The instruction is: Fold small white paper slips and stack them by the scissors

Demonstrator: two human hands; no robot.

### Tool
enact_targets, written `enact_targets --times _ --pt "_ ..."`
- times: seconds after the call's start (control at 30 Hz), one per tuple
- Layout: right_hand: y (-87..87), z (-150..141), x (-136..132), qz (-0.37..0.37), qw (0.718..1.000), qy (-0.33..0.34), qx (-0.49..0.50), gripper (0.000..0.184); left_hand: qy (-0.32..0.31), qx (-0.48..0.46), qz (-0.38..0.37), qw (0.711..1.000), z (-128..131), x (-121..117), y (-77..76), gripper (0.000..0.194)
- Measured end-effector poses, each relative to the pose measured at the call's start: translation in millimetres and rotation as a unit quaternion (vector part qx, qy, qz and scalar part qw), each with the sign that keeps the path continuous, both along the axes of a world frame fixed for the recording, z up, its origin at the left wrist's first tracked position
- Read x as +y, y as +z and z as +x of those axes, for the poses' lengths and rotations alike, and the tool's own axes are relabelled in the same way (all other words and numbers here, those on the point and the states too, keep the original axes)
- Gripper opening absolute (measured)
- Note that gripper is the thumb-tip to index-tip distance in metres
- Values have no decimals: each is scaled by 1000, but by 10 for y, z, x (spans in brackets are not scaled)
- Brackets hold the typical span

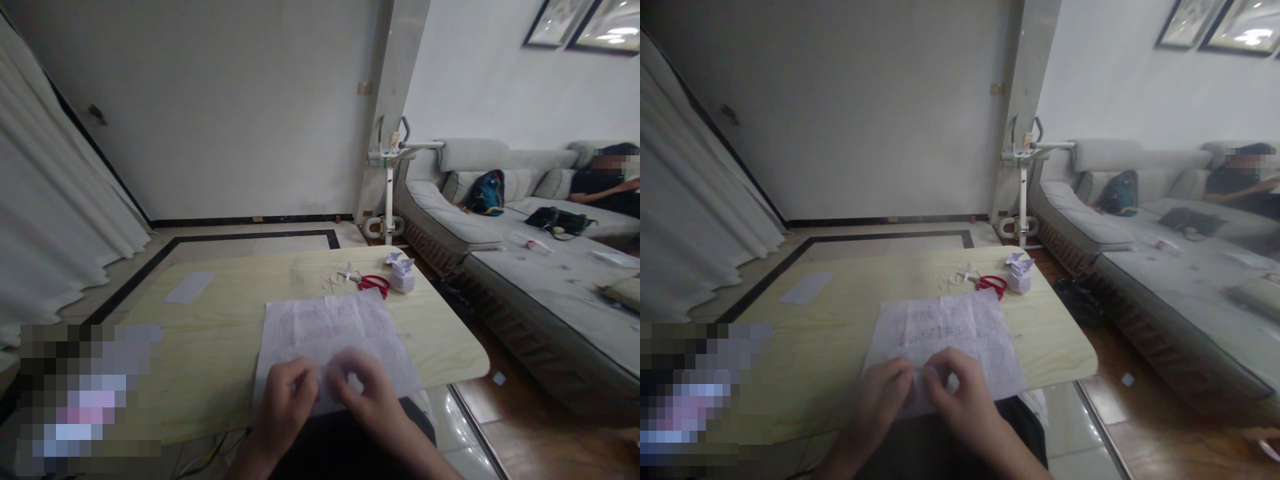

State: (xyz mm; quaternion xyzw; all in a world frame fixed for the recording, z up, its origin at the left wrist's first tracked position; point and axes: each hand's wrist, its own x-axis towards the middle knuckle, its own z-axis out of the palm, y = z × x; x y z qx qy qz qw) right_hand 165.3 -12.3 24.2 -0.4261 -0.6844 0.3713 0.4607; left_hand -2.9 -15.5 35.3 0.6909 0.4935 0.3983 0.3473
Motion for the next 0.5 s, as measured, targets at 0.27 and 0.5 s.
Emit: enact_targets --times 0.27,0.5 --pt "51 13 -42 93 994 62 -12 27 51 -44 -30 997 1 26 -69 35" --pt "12 18 -20 101 993 60 -6 38 53 -117 -47 991 24 39 -131 28"
